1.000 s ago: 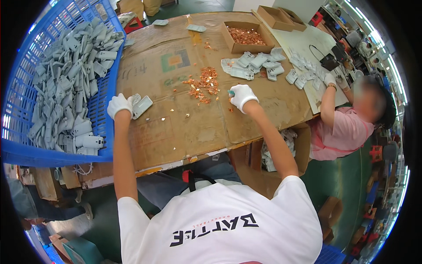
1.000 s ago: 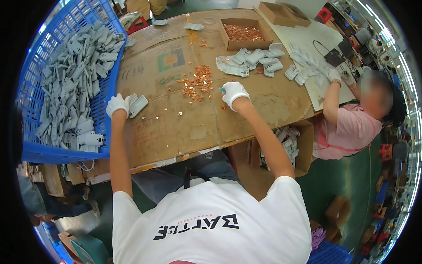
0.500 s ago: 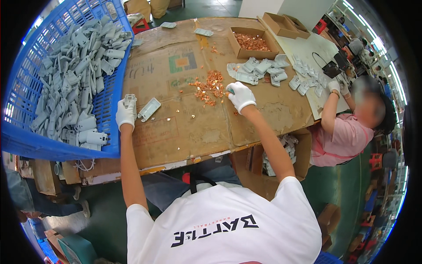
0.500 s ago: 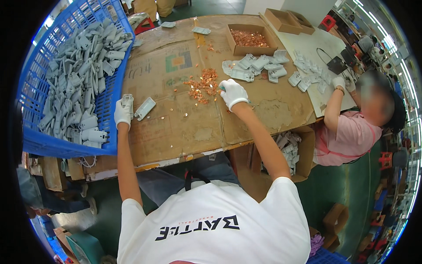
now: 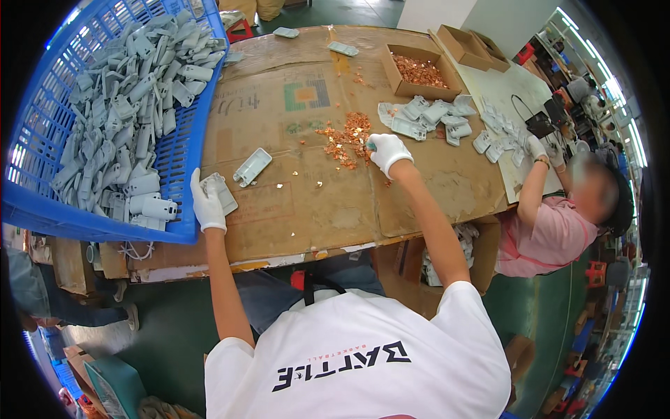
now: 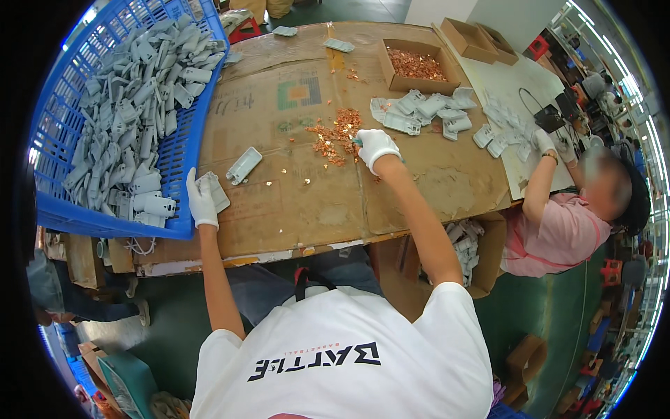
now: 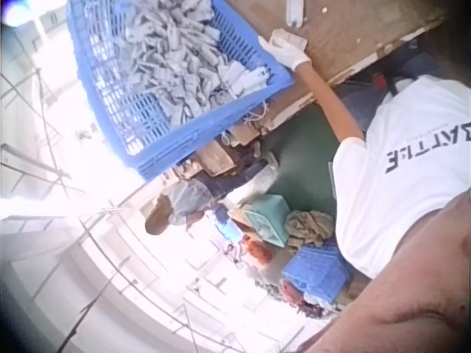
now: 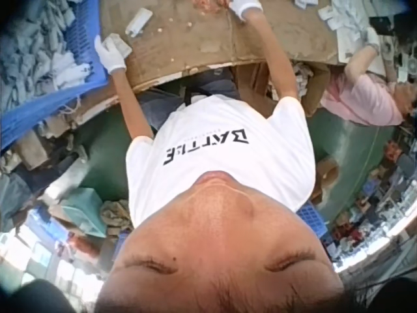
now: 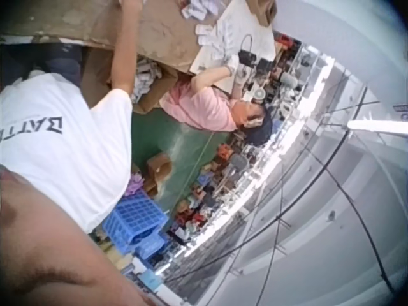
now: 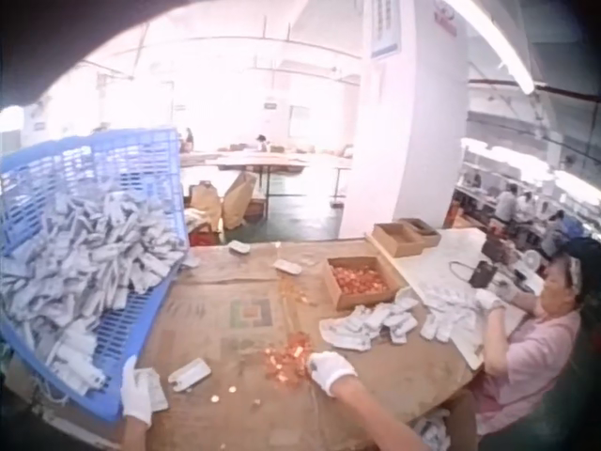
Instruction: The person assembles small electronic components by applying a sealant or adhesive with a manual applicator to plastic parts and copper contacts, then fitting them together into an electronic housing.
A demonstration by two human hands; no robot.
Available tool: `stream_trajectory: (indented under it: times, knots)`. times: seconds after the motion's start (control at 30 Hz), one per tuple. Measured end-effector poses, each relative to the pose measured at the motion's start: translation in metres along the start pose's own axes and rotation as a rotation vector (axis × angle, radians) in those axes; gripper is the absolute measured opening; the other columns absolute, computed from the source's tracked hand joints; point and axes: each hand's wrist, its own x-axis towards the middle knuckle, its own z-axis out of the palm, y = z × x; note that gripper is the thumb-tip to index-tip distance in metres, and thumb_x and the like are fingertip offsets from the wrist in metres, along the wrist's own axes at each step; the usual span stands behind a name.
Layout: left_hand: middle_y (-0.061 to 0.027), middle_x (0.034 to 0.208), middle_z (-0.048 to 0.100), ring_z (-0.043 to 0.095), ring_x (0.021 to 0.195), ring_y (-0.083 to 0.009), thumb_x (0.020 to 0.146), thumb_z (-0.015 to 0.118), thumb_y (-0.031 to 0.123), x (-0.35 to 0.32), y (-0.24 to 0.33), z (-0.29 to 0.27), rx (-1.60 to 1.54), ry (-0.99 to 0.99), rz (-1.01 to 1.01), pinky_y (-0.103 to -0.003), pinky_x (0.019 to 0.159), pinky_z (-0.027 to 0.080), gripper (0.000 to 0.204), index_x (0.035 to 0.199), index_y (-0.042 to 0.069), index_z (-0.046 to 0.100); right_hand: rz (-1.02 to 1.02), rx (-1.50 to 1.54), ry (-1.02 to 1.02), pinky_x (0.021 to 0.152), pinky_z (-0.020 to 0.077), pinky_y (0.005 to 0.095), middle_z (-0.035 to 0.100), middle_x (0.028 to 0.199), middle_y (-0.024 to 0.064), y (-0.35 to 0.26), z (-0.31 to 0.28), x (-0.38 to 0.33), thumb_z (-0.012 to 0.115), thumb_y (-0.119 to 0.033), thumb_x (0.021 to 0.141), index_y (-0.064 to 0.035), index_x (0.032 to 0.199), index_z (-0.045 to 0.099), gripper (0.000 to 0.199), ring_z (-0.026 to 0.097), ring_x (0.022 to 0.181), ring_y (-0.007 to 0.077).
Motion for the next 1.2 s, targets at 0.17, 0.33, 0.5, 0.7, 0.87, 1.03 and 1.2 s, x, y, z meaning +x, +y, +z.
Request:
stream_trajectory:
  times: [0.17,0.33,0.5,0.7,0.87,1.03,1.2]
  knots:
    - [-0.0151,0.126,0.056,0.054,0.114,-0.0262,0.082,0.064,0.005,-0.012,-0.008,-0.010,0.183,-0.040,0.153,-0.034,0.100,0.041,0.058,0.137,0.007,0.043,0.055,-0.127,-0.046,0.084,0.0501,0.0439,0.063,0.104,0.0181,-0.019,-0.006,-0.011,0.063,-0.016,0.079,-0.0057,0.100,0.061,0.023,0.061,0.099,0.0355]
    - [-0.0125,0.126,0.056,0.055,0.114,-0.0241,0.078,0.060,-0.006,-0.034,0.025,-0.030,0.064,-0.118,-0.070,-0.034,0.099,0.043,0.062,0.136,0.011,0.044,0.027,-0.107,0.031,0.083,0.0502,0.0458,0.060,0.104,0.0183,-0.006,0.000,-0.018,0.061,-0.018,0.080,-0.0056,0.095,0.057,0.020,0.061,0.101,0.0369]
    - [-0.0134,0.128,0.055,0.055,0.116,-0.0243,0.076,0.058,-0.002,-0.110,0.105,-0.013,-0.098,-0.185,0.047,-0.034,0.100,0.042,0.060,0.134,0.006,0.045,-0.126,0.485,0.476,0.068,0.0505,0.0318,0.065,0.085,0.0107,-0.033,-0.024,-0.074,0.061,-0.001,0.072,-0.0058,0.091,0.062,0.020,0.062,0.068,0.0198]
    - [-0.0156,0.100,0.065,0.067,0.087,-0.0301,0.080,0.063,0.007,-0.171,0.148,0.011,-0.004,-0.291,0.017,-0.035,0.074,0.053,0.042,0.120,0.007,0.051,-0.257,0.913,0.312,0.060,0.0454,0.0233,0.060,0.084,0.0055,-0.143,-0.004,-0.169,0.062,0.011,0.067,-0.0046,0.091,0.064,0.028,0.055,0.066,0.0136]
    - [-0.0154,0.091,0.066,0.068,0.077,-0.0284,0.083,0.059,0.004,-0.185,0.153,0.002,-0.035,-0.303,-0.028,-0.034,0.067,0.053,0.041,0.122,0.008,0.048,-0.340,0.850,0.388,0.063,0.0461,0.0279,0.053,0.089,0.0093,-0.147,0.007,-0.186,0.062,0.016,0.062,-0.0058,0.091,0.065,0.037,0.053,0.077,0.0210]
    - [-0.0141,0.089,0.066,0.067,0.073,-0.0279,0.077,0.061,-0.002,-0.198,0.143,-0.007,0.027,-0.337,0.114,-0.033,0.064,0.053,0.054,0.128,0.010,0.049,-0.350,0.874,0.353,0.066,0.0441,0.0260,0.048,0.086,0.0072,-0.148,0.013,-0.193,0.063,0.016,0.064,-0.0042,0.091,0.056,0.035,0.050,0.079,0.0186]
    - [-0.0147,0.090,0.066,0.068,0.074,-0.0272,0.079,0.061,-0.002,-0.212,0.149,-0.028,-0.110,-0.478,0.023,-0.032,0.064,0.053,0.048,0.124,0.009,0.053,-0.079,1.135,-0.098,0.066,0.0448,0.0245,0.045,0.084,0.0033,-0.143,-0.002,-0.203,0.067,0.011,0.073,-0.0066,0.099,0.045,0.038,0.046,0.071,0.0114]
